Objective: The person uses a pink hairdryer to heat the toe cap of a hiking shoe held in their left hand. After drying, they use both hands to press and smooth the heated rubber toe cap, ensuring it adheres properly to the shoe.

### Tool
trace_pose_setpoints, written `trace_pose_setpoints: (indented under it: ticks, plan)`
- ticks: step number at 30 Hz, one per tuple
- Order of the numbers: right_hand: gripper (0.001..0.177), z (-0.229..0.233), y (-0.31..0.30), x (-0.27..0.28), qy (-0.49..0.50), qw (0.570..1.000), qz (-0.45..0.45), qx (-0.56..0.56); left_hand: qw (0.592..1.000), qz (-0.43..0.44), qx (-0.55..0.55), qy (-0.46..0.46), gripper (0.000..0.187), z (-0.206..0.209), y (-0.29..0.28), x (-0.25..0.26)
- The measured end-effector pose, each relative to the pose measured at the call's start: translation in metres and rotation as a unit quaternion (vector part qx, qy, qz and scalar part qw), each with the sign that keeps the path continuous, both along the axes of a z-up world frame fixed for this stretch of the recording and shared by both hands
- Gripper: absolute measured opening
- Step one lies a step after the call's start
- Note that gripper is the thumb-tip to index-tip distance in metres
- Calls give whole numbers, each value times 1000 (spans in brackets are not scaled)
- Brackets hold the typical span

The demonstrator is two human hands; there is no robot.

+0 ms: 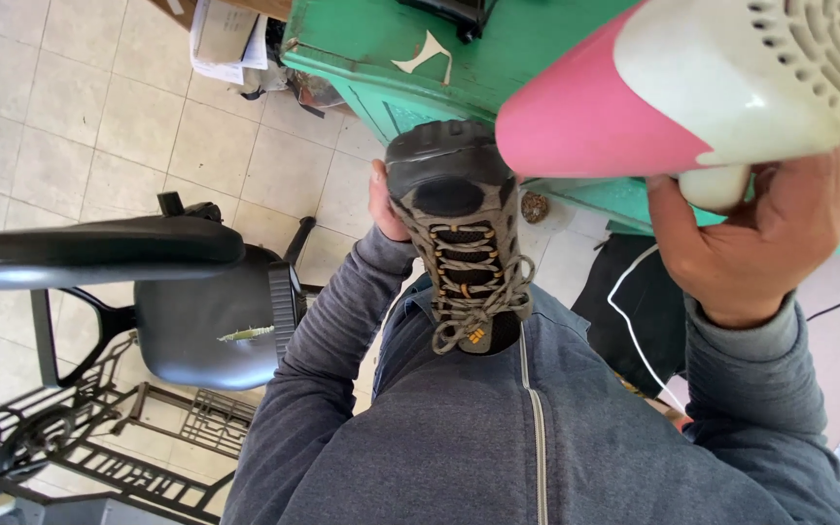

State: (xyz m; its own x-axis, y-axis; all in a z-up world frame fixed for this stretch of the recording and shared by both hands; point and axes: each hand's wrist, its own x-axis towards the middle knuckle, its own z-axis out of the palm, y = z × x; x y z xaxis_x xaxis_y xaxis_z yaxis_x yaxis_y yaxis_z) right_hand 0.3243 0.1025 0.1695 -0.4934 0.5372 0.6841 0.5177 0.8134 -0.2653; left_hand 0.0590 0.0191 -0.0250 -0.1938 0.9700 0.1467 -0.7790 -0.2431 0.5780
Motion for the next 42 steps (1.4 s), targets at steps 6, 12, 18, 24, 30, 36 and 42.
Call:
trace_pose_setpoints:
  ticks: [6, 12, 18, 24, 30, 36, 42]
  plan:
    - [50, 12, -1, -2, 38, 998, 38, -41, 999, 29, 13, -6, 62, 4, 0, -3]
    - [47, 10, -1, -2, 91, 991, 54, -88, 998, 53, 22, -18, 62, 5, -2, 1]
    - [43, 8, 7, 4, 82, 990, 72, -95, 996, 6, 14, -93, 63, 1, -1, 9]
    - [45, 13, 12, 3, 65, 991, 85, -74, 996, -29, 52, -73, 64, 22, -3, 8]
    - [49, 14, 13, 4, 55, 996, 48, -58, 993, 52, -7, 109, 55, 47, -3, 6]
    - [58, 20, 13, 4, 42, 997, 44, -53, 981, 52, -31, 183, 61, 61, -5, 6]
    - [52, 28, 11, -3, 46, 996, 55, -57, 991, 36, -85, 95, 60, 66, -1, 11]
